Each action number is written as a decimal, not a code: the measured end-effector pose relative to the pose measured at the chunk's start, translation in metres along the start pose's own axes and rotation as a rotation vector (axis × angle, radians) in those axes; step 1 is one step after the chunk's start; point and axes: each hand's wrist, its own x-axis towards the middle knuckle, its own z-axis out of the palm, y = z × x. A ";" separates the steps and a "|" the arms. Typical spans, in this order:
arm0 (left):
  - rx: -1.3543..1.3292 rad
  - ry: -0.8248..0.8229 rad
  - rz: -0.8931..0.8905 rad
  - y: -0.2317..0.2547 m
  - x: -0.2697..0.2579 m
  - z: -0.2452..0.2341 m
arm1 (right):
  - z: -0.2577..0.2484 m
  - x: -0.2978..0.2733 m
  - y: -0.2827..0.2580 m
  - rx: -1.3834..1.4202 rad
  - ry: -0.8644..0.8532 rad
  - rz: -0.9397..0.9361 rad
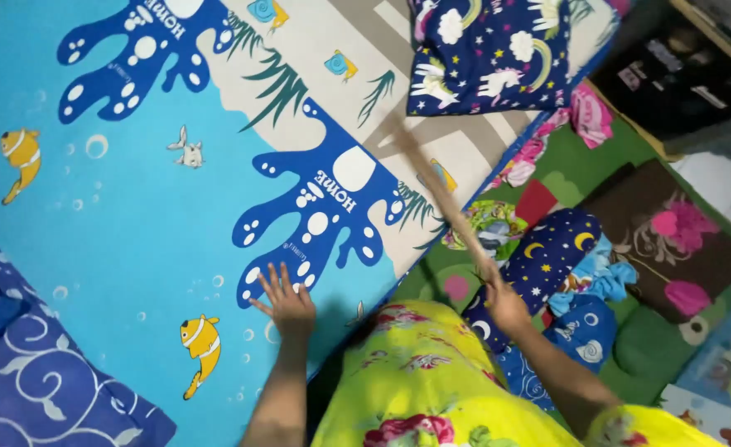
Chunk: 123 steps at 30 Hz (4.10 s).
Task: The person is dusting pillows and a mattress using a stick broom and then arranging the pillows on the bed.
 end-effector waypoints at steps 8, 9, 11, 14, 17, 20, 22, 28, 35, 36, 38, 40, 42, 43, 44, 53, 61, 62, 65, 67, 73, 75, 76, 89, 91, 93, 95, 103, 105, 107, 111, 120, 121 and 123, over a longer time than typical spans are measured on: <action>0.008 -0.607 -0.295 -0.020 0.010 0.014 | 0.087 -0.128 0.084 0.224 0.402 0.559; 0.062 -0.675 -0.304 -0.036 0.005 0.037 | 0.104 -0.126 0.099 0.404 0.440 0.670; 0.094 -0.654 -0.320 -0.040 0.016 0.042 | 0.120 -0.101 0.089 0.509 0.646 0.581; 0.091 -0.667 -0.361 -0.025 0.046 0.044 | 0.093 -0.059 0.055 0.713 0.901 0.421; -0.005 -0.722 -0.293 -0.008 0.085 0.065 | 0.044 -0.018 0.027 0.852 0.893 0.378; -0.125 -0.770 -0.138 0.035 0.126 0.080 | 0.020 0.047 0.042 0.957 0.866 0.382; -0.173 -0.790 -0.077 0.068 0.151 0.086 | 0.000 0.085 0.053 1.040 0.890 0.356; -0.260 -0.823 0.006 0.182 0.259 0.125 | -0.102 0.176 0.049 1.132 0.888 0.304; -0.512 -0.624 -0.285 0.342 0.422 0.212 | -0.145 0.390 0.096 0.967 0.719 0.475; -0.553 -0.574 -0.323 0.362 0.442 0.220 | -0.150 0.417 0.095 0.951 0.684 0.492; -0.586 -0.555 -0.363 0.411 0.471 0.206 | -0.187 0.451 0.084 0.972 0.657 0.455; -0.610 -0.548 -0.409 0.443 0.493 0.206 | -0.223 0.467 0.065 0.988 0.620 0.431; -0.749 -0.534 -0.493 0.461 0.514 0.216 | -0.266 0.474 0.032 0.978 0.540 0.336; -0.747 -0.533 -0.506 0.476 0.517 0.219 | -0.270 0.484 0.029 0.972 0.530 0.335; -0.853 -0.512 -0.573 0.491 0.519 0.221 | -0.273 0.491 0.026 0.904 0.465 0.319; -1.466 -0.640 -0.864 0.516 0.529 0.188 | -0.292 0.536 0.050 0.830 0.547 0.101; -1.760 0.153 -0.684 0.514 0.429 -0.003 | -0.474 0.569 -0.046 1.085 0.726 -0.535; -1.771 0.171 -0.750 0.513 0.406 -0.002 | -0.503 0.569 -0.076 0.941 0.803 -0.697; -1.292 -0.270 -0.872 0.504 0.338 0.035 | -0.564 0.568 -0.150 0.534 0.866 -0.933; -0.764 -0.690 -0.885 0.500 0.306 0.066 | -0.580 0.563 -0.184 0.272 0.848 -0.997; -0.790 -0.802 -0.170 0.423 0.300 0.129 | -0.510 0.547 -0.179 0.117 0.601 -0.847; -0.608 -0.182 -0.698 0.384 0.311 0.131 | -0.471 0.524 -0.143 0.323 0.539 -0.605; -0.608 -0.184 -0.694 0.341 0.315 0.156 | -0.449 0.516 -0.119 0.324 0.541 -0.603; -1.082 -0.021 -0.893 0.399 0.336 -0.053 | -0.290 0.366 -0.013 1.297 0.361 0.024; -1.003 -0.046 -0.858 0.386 0.311 -0.064 | -0.279 0.351 -0.028 1.281 0.373 -0.002; -0.683 -0.205 -0.788 0.350 0.276 -0.042 | -0.265 0.339 -0.038 1.080 0.421 -0.103; -0.549 -0.261 -0.825 0.254 0.232 0.067 | -0.252 0.323 -0.054 0.919 0.392 -0.120; -0.644 -0.369 -0.937 0.223 0.223 0.098 | -0.217 0.252 -0.140 0.435 0.141 -0.321; -0.543 -0.339 -0.908 0.202 0.226 0.135 | -0.186 0.259 -0.142 0.030 -0.060 -0.526; -0.477 -0.328 -0.911 0.179 0.228 0.159 | -0.129 0.312 -0.129 -0.013 -0.061 -0.236; -0.296 -0.341 -0.854 0.164 0.230 0.159 | -0.186 0.391 -0.048 -0.335 0.161 -0.262; -0.623 -0.294 -0.865 0.175 0.213 0.150 | -0.247 0.367 -0.096 0.396 0.461 -0.173; -0.624 -0.282 -0.879 0.177 0.211 0.148 | -0.235 0.357 -0.108 0.392 0.452 -0.189; -0.660 -0.210 -0.929 0.180 0.212 0.145 | -0.210 0.337 -0.132 0.460 0.461 -0.301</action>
